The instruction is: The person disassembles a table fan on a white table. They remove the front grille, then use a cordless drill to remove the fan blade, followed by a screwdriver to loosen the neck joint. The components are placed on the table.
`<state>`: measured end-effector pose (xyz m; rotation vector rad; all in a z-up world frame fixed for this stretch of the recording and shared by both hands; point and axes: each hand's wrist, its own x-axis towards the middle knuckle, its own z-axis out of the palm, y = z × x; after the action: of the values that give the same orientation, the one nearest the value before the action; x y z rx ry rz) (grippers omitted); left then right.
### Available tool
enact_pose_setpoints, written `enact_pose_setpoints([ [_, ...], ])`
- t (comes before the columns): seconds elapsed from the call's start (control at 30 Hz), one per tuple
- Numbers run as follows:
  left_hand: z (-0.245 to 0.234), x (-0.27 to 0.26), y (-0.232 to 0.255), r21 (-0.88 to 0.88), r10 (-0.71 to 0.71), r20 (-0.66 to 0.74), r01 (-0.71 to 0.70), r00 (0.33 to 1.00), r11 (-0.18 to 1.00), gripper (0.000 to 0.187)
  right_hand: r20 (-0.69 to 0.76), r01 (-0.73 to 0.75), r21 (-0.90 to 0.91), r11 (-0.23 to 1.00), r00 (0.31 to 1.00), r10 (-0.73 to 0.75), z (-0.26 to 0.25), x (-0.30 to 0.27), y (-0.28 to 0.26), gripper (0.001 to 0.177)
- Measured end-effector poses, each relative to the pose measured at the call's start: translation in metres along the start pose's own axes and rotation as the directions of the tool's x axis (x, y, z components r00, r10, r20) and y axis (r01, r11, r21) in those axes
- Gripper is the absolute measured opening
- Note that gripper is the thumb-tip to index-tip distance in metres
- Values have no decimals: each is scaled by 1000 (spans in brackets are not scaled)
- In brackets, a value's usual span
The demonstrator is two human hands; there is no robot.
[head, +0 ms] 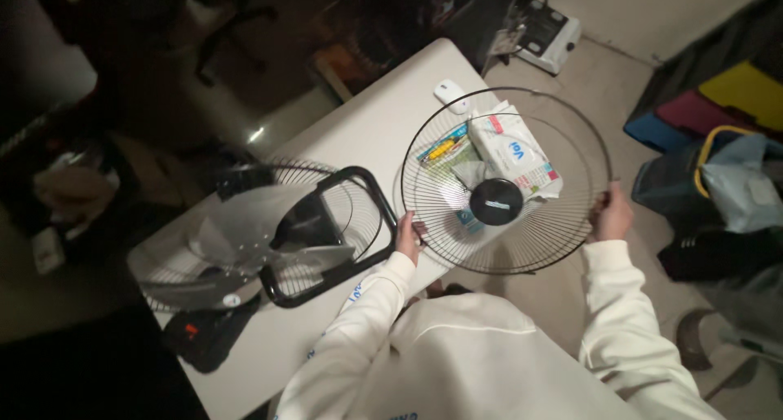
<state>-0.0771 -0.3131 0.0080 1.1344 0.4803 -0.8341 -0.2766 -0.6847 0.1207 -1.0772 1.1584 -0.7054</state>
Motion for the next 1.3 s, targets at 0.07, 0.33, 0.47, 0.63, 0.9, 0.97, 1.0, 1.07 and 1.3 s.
enact_pose_setpoints([
  [0.07,1,10,1,2,123,22,-123,992,992,33,-14,-57,-15,998,998,57,7,3,9,38],
  [0.33,18,47,5,48,313,-130,-309,941,950,32,26,-188,58,980,982,187,40,34,29,34],
  [0.47,27,65,14,266,483,-138,-438,865,859,32,46,-260,-10,966,964,260,51,54,35,42],
  [0.63,29,79,15,270,550,-194,-495,812,826,30,212,-277,-19,961,938,274,57,77,44,37],
  [0.9,35,101,29,201,519,-312,-479,796,855,36,351,16,-395,918,926,135,72,120,44,42],
  [0.97,41,107,35,133,492,-372,-479,787,868,38,392,162,-507,847,918,59,77,131,40,45],
  [1.0,43,110,38,107,487,-385,-486,784,867,40,413,216,-557,802,910,42,78,136,38,46],
  [1.07,44,113,43,162,519,-368,-497,772,853,45,445,245,-592,768,894,58,86,146,36,45],
  [1.3,42,122,54,420,553,-338,-404,762,813,72,480,154,-606,780,853,205,106,155,41,39],
])
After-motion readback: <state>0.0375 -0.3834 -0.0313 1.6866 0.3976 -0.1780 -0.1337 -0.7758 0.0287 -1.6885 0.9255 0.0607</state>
